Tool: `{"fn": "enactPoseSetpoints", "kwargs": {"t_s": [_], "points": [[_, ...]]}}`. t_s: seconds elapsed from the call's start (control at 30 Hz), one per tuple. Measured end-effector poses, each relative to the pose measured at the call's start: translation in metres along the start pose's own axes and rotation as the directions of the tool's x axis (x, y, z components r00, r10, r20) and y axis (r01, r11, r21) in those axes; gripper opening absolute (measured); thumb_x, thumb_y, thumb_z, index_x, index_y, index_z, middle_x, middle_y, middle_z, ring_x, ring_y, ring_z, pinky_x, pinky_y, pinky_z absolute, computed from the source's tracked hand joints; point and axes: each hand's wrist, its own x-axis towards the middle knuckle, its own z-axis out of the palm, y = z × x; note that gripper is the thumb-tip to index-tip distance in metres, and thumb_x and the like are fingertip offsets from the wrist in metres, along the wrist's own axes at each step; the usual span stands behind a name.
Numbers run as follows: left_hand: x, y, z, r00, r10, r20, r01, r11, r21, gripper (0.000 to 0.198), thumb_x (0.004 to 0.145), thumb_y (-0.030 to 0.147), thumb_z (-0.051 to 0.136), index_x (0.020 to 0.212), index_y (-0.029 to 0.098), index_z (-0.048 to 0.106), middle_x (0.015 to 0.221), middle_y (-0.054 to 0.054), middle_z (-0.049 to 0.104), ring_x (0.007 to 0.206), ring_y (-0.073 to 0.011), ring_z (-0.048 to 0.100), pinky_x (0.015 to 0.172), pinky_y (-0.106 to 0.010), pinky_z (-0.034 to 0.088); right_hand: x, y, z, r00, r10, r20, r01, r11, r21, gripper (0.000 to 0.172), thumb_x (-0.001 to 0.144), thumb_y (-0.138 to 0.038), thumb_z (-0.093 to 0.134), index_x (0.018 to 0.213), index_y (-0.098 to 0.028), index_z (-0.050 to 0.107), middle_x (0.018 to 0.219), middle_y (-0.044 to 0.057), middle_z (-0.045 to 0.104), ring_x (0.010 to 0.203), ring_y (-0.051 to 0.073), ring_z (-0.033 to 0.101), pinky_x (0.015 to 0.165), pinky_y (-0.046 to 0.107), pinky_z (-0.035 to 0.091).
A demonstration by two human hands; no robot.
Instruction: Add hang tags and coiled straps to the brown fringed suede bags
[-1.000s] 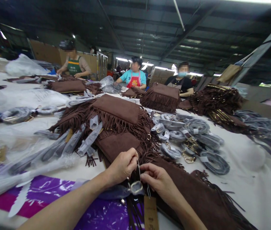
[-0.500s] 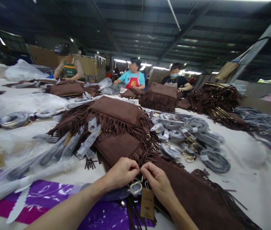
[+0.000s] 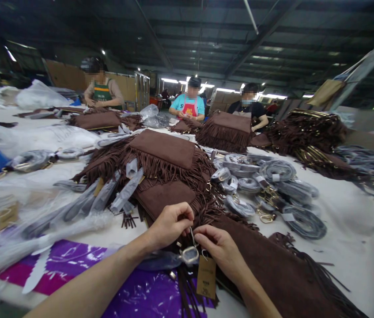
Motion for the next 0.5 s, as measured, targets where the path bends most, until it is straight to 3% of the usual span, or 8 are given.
{"fn": "enactPoseSetpoints", "kwargs": {"t_s": [0.3, 0.5], "points": [[0.0009, 0.001, 0.0028, 0.997, 0.069, 0.02, -0.068, 0.996, -0.049, 0.002, 0.073, 0.014, 0.055, 0.075, 0.015, 0.054, 0.064, 0.004, 0.054, 0.057, -0.009, 0.054, 0.056, -0.02, 0.043, 0.0052, -0.0057, 0.0025, 1.0, -0.006, 0.011, 0.005, 0.995, 0.097, 0.029, 0.084, -0.042, 0.059, 0.069, -0.017, 0.062, 0.061, -0.004, 0.048, 0.057, 0.013, 0.041, 0.053, 0.024, 0.031], [0.0025, 0.0016, 0.0047, 0.997, 0.075, 0.007, -0.074, 0.994, -0.078, 0.003, 0.073, 0.015, 0.056, 0.076, 0.014, 0.054, 0.063, 0.003, 0.054, 0.057, -0.0088, 0.053, 0.056, -0.02, 0.044, 0.0042, -0.0088, 0.005, 1.0, -0.011, 0.018, 0.008, 0.991, 0.134, 0.026, 0.083, -0.041, 0.058, 0.077, -0.017, 0.066, 0.066, -0.002, 0.054, 0.061, 0.015, 0.044, 0.057, 0.025, 0.034]]}}
